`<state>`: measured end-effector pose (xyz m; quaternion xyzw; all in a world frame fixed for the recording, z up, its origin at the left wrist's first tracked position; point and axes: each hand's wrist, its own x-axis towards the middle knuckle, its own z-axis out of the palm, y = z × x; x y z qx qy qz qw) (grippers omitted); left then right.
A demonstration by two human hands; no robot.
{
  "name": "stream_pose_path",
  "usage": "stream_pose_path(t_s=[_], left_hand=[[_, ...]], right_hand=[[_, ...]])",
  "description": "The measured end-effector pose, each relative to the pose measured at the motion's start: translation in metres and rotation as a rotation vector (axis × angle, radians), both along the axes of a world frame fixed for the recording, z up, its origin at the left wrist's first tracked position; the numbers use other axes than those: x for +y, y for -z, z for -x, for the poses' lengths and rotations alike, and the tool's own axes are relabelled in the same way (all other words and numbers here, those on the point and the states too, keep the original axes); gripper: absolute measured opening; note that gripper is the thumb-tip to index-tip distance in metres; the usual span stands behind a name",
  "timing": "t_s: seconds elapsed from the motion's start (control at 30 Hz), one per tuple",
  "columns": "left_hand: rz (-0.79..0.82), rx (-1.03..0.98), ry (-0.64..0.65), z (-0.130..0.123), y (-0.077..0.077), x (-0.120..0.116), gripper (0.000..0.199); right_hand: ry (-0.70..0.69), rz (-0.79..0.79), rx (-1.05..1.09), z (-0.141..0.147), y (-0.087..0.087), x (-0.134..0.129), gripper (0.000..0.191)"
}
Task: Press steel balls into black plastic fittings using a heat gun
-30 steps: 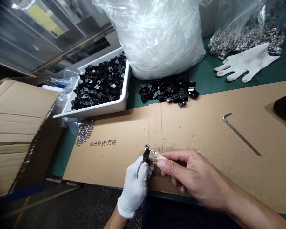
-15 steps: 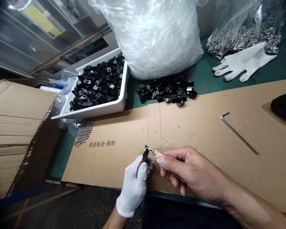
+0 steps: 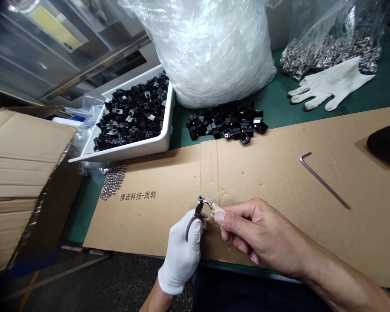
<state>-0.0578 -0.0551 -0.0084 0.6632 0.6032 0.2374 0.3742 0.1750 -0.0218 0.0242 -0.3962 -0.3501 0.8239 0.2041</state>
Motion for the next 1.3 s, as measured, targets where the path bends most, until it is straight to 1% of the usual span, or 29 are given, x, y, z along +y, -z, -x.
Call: stream_pose_path(t_s=[0.2, 0.27, 0.33, 0.43, 0.5, 0.57, 0.67, 0.73, 0.8, 0.87, 0.97, 1.0, 1.07, 1.17, 1.2, 1.23, 1.3], left_hand=[[0.003, 0.028, -0.017, -0.002, -0.003, 0.001, 0.027], [0.002, 0.034, -0.022, -0.003, -0.003, 0.002, 0.026], [0.001, 0.034, -0.029, -0.003, -0.002, 0.003, 0.026], [-0.018, 0.032, -0.051, -0.005, -0.002, 0.005, 0.027], [-0.038, 0.037, -0.063, -0.006, -0.002, 0.006, 0.028], [-0.033, 0.039, -0.072, -0.006, -0.002, 0.006, 0.029], [0.01, 0.012, -0.095, -0.003, -0.001, 0.006, 0.03], [0.021, -0.02, -0.117, -0.001, 0.001, 0.006, 0.031], [0.021, -0.056, -0.14, 0.002, 0.006, 0.007, 0.034], [0.027, -0.09, -0.167, 0.003, 0.011, 0.007, 0.037], [0.025, -0.127, -0.232, 0.001, 0.013, 0.004, 0.042], [0.022, -0.145, -0.259, 0.0, 0.012, 0.003, 0.044], [0.021, -0.2, -0.311, -0.001, 0.012, 0.002, 0.049], [0.024, -0.268, -0.42, 0.0, 0.015, 0.003, 0.06], [0.043, -0.282, -0.454, 0.001, 0.017, 0.004, 0.063], [0.07, -0.3, -0.478, 0.002, 0.02, 0.004, 0.066], [0.129, -0.348, -0.5, 0.004, 0.026, 0.006, 0.07]], right_hand=[[-0.002, -0.014, 0.001, -0.002, 0.004, -0.002, 0.057], [-0.005, -0.019, -0.015, -0.002, 0.003, -0.002, 0.056], [-0.018, -0.043, -0.007, 0.0, -0.003, -0.002, 0.055], [-0.057, -0.141, 0.079, 0.006, -0.018, -0.002, 0.05], [-0.051, -0.203, 0.127, 0.01, -0.026, -0.002, 0.049], [-0.035, -0.221, 0.12, 0.012, -0.027, -0.002, 0.048], [-0.002, -0.23, 0.013, 0.008, -0.017, -0.001, 0.045], [0.073, -0.271, -0.079, 0.002, -0.009, 0.003, 0.046], [0.174, -0.35, -0.179, -0.006, -0.005, 0.01, 0.045], [0.236, -0.429, -0.279, -0.011, -0.008, 0.016, 0.045], [0.263, -0.577, -0.406, -0.009, -0.021, 0.025, 0.044], [0.261, -0.657, -0.431, -0.004, -0.026, 0.03, 0.042], [0.24, -0.886, -0.496, 0.014, -0.037, 0.045, 0.039], [0.169, -1.245, -0.69, 0.057, -0.049, 0.086, 0.044], [0.152, -1.315, -0.751, 0.074, -0.052, 0.103, 0.045], [0.145, -1.351, -0.784, 0.091, -0.053, 0.122, 0.043], [0.108, -1.4, -0.877, 0.118, -0.051, 0.157, 0.032]])
